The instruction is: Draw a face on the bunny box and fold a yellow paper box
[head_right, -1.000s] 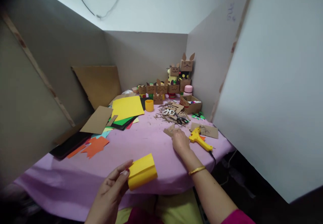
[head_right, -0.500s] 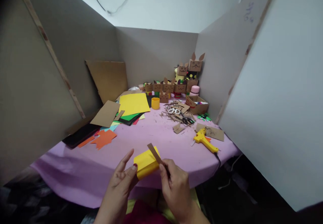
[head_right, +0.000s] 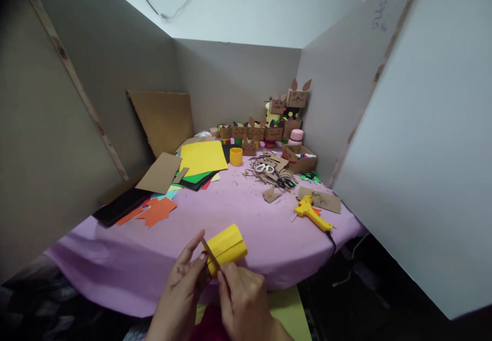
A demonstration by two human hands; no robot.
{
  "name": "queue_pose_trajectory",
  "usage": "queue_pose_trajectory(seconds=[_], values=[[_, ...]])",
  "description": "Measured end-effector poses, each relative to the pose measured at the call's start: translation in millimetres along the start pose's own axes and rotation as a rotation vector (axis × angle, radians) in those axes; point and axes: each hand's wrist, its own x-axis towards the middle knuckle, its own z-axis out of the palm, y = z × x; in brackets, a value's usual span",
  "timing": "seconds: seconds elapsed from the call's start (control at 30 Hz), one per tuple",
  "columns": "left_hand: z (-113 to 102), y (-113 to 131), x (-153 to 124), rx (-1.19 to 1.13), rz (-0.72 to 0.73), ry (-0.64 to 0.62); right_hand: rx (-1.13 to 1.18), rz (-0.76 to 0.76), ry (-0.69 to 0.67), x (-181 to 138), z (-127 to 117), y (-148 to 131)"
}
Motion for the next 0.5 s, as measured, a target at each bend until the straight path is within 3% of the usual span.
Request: queue_pose_trajectory(seconds=[0.27,0.5], values=[[-5,-6,5,0.007,0.025,0.032,-0.034,0.187,0.016,3,-11,18],[-4,-5,2,-0.045,-0.029,0.0,0.025,-0.001,-0.033,-7,4,3]])
